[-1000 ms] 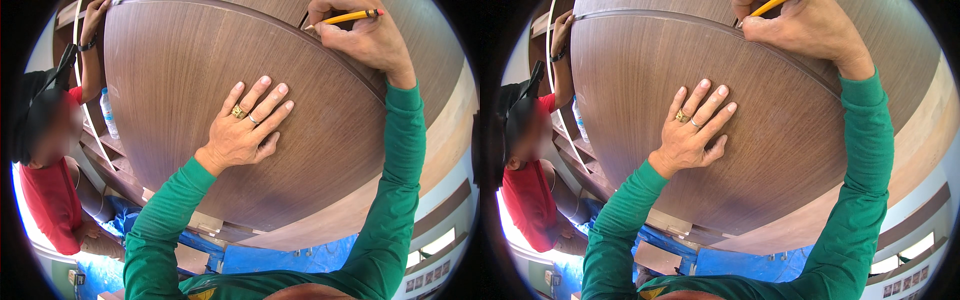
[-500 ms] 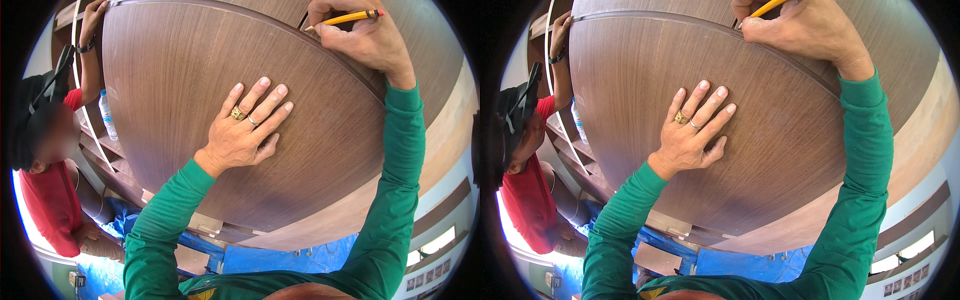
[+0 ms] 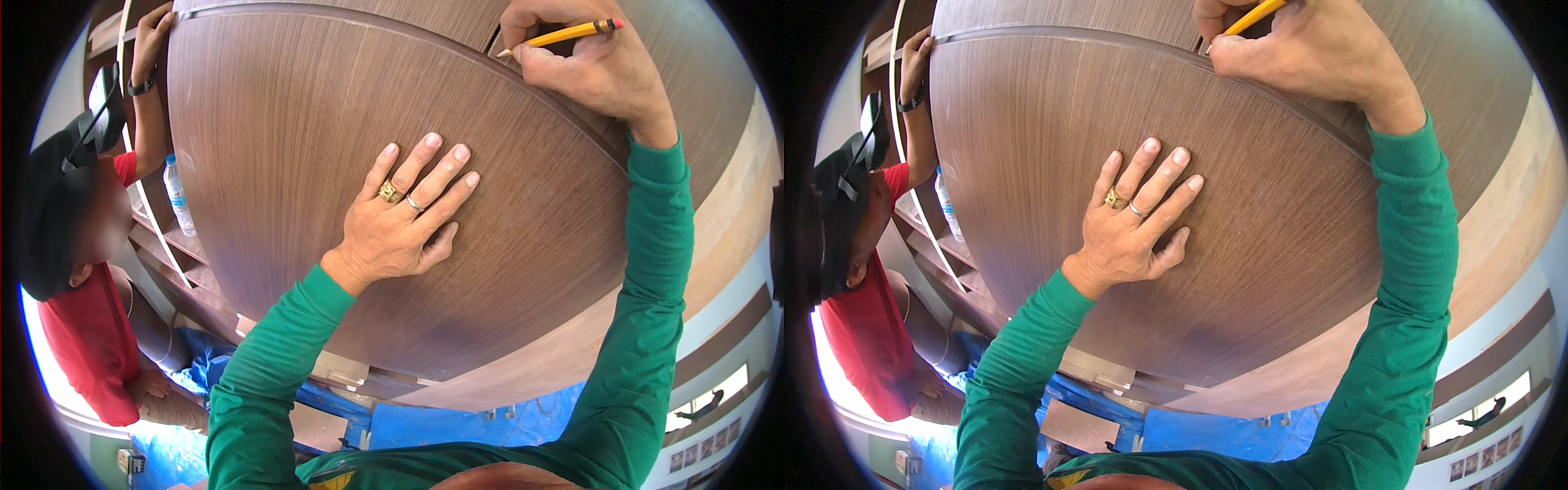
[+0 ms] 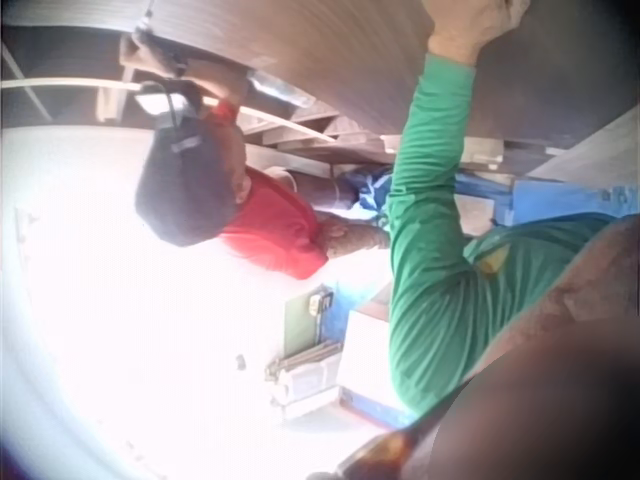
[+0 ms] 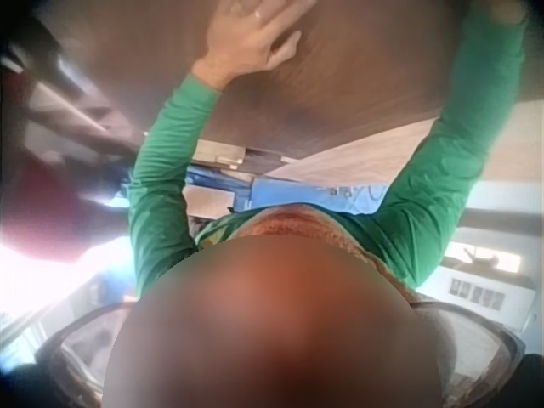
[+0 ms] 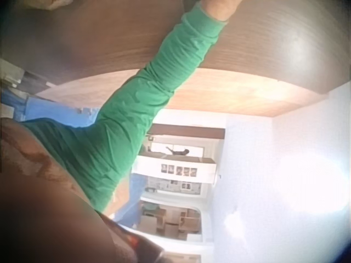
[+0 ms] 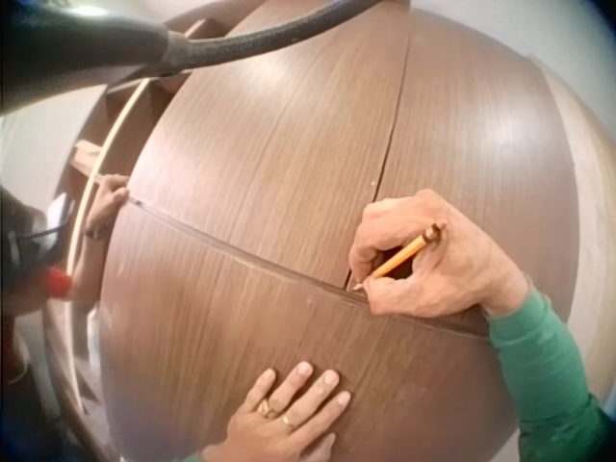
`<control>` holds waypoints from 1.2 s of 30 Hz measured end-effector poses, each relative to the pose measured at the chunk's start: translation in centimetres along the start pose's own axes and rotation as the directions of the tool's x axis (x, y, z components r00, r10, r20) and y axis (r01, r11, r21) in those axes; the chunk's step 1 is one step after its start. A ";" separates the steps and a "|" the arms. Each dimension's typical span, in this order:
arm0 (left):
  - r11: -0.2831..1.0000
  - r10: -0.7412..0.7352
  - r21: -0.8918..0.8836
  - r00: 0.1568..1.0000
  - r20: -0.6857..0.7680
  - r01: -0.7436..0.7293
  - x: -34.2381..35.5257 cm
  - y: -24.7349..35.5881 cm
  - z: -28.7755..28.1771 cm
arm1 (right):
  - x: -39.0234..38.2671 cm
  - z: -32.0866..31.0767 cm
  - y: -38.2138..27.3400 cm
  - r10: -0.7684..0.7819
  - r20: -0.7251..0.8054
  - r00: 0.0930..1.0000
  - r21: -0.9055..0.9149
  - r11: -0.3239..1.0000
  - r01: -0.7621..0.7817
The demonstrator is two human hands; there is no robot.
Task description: The person marks a curved line on a wooden cabinet door with a pencil and a template, then removes the door from the cabinet frame. They place the door on a workbench and use a hand plane to smooth the edges of the wood, removing shavings. Finally, the person reattaches the door to the cabinet frame.
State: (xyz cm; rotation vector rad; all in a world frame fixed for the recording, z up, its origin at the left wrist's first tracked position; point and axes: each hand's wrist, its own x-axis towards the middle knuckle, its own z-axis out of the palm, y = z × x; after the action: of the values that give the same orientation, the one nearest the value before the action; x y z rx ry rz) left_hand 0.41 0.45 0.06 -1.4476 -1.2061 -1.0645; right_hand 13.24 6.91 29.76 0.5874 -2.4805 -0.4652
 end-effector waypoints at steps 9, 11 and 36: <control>0.995 -0.059 -0.082 0.996 -0.069 0.053 1.0 0.4 -1.5 | -0.1 2.0 1.0 0.062 -0.600 0.798 0.078 0.997 -0.018; 0.831 -0.304 -0.489 0.953 0.000 0.265 2.5 1.6 -2.9 | 0.0 2.0 0.0 0.185 -0.630 0.754 0.198 0.977 -0.074; -0.962 -0.265 -0.166 0.895 0.360 -0.218 10.6 4.0 -4.8 | 0.8 2.8 -1.0 -0.007 -0.663 0.749 -0.287 0.926 -0.245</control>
State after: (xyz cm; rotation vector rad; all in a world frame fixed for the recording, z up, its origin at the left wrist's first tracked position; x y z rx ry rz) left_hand 5.61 -2.71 10.76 0.8063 -0.7901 1.5699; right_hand 11.33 6.27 27.48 0.3481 -1.6852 -0.5322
